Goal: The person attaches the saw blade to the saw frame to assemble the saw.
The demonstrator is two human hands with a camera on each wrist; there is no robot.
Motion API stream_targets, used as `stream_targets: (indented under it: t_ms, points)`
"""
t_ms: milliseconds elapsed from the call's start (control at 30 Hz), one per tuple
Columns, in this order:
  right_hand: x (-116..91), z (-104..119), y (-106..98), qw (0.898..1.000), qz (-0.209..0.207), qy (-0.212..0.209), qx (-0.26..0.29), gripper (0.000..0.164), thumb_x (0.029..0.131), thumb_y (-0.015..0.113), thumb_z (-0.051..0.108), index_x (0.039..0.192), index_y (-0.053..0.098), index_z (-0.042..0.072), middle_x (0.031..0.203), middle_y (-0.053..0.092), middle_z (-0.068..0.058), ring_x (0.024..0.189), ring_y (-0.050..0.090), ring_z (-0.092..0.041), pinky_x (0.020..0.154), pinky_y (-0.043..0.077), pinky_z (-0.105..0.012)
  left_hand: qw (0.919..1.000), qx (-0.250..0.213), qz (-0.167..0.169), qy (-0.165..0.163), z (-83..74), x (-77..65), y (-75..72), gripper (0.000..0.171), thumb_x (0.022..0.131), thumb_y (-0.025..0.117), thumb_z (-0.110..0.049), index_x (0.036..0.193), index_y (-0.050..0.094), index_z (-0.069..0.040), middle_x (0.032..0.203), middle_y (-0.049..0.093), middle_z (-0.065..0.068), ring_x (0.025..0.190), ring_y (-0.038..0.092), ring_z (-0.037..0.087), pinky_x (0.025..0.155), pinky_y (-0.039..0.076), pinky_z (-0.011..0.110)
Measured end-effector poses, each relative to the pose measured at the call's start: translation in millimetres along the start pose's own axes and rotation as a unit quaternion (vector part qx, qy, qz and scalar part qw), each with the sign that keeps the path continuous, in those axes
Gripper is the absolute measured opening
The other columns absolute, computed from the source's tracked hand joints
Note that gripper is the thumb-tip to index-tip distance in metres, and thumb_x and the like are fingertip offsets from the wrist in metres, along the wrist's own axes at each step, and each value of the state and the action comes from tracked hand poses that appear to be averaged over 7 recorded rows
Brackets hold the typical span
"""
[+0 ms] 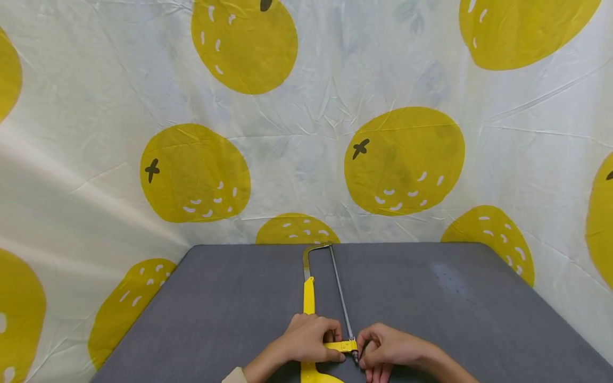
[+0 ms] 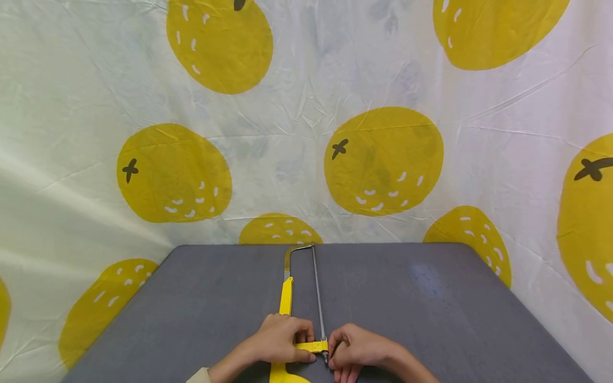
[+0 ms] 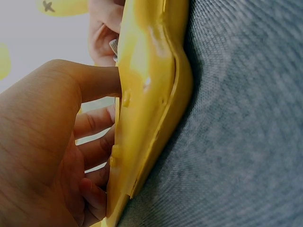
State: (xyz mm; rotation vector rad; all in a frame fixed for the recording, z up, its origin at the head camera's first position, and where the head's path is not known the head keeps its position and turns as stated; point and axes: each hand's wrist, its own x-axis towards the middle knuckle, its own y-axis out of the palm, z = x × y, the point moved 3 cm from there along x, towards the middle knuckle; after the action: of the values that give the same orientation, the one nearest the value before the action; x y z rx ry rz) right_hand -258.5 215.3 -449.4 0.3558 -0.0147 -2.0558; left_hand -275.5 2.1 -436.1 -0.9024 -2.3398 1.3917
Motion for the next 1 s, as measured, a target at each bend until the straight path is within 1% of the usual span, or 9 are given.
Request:
stream_targets:
  t_ms: [100,200,300,400,600,1000]
  points:
    - [-0.1,0.4,0.1,1.0,0.003,0.004,0.001,0.017,0.093,0.062,0.001,0.11,0.06,-0.001,0.077,0.075,0.004,0.06,0.069,0.003,0.055,0.055,-0.017,1.0,0.004,0.0,0.001,0.3,0.2,0.3,0.018,0.085,0.079,-0.049,0.088,0.067,-0.036,0.066,0.057,-0.028,0.056,0.05,-0.007,0.055,0.036,0.025]
    - [-0.1,1.2,0.8,1.0,0.001,0.011,0.004,0.014,0.095,0.064,0.005,0.108,0.061,0.001,0.076,0.075,0.005,0.059,0.068,0.003,0.054,0.055,-0.017,1.0,0.003,0.001,0.0,0.5,0.2,0.3,0.018,0.085,0.079,-0.049,0.088,0.067,-0.035,0.065,0.056,-0.028,0.056,0.05,-0.007,0.055,0.036,0.025]
    - [0.1,2.1,1.6,1.0,-0.004,0.019,0.01,0.01,0.099,0.064,0.01,0.106,0.063,0.004,0.075,0.075,0.005,0.058,0.068,0.002,0.054,0.055,-0.018,1.0,-0.001,0.001,-0.001,1.1,0.4,0.7,0.018,0.085,0.079,-0.049,0.088,0.067,-0.035,0.065,0.056,-0.028,0.056,0.05,-0.006,0.055,0.035,0.025]
    - [0.2,2.1,1.9,1.0,-0.012,0.025,0.01,0.01,0.1,0.062,0.013,0.105,0.063,0.005,0.075,0.075,0.004,0.057,0.067,0.002,0.054,0.055,-0.018,1.0,-0.004,0.002,-0.001,1.4,0.8,0.8,0.018,0.085,0.079,-0.049,0.088,0.067,-0.035,0.065,0.056,-0.027,0.056,0.05,-0.006,0.056,0.035,0.025]
    - [0.5,2.0,0.6,0.999,-0.02,0.028,0.008,0.01,0.101,0.061,0.014,0.104,0.063,0.005,0.075,0.074,0.004,0.057,0.066,0.002,0.053,0.055,-0.018,1.0,-0.007,0.004,-0.003,0.8,1.7,0.0,0.018,0.085,0.079,-0.048,0.087,0.067,-0.035,0.064,0.055,-0.027,0.055,0.05,-0.005,0.055,0.035,0.025]
    - [-0.7,7.3,-1.1,0.999,-0.016,0.032,0.014,0.01,0.1,0.061,0.013,0.105,0.063,0.005,0.074,0.074,0.004,0.057,0.067,0.002,0.053,0.055,-0.018,0.9998,-0.015,0.009,-0.007,-2.4,2.8,-4.9,0.018,0.085,0.079,-0.048,0.087,0.067,-0.035,0.064,0.056,-0.026,0.055,0.05,-0.005,0.055,0.035,0.025]
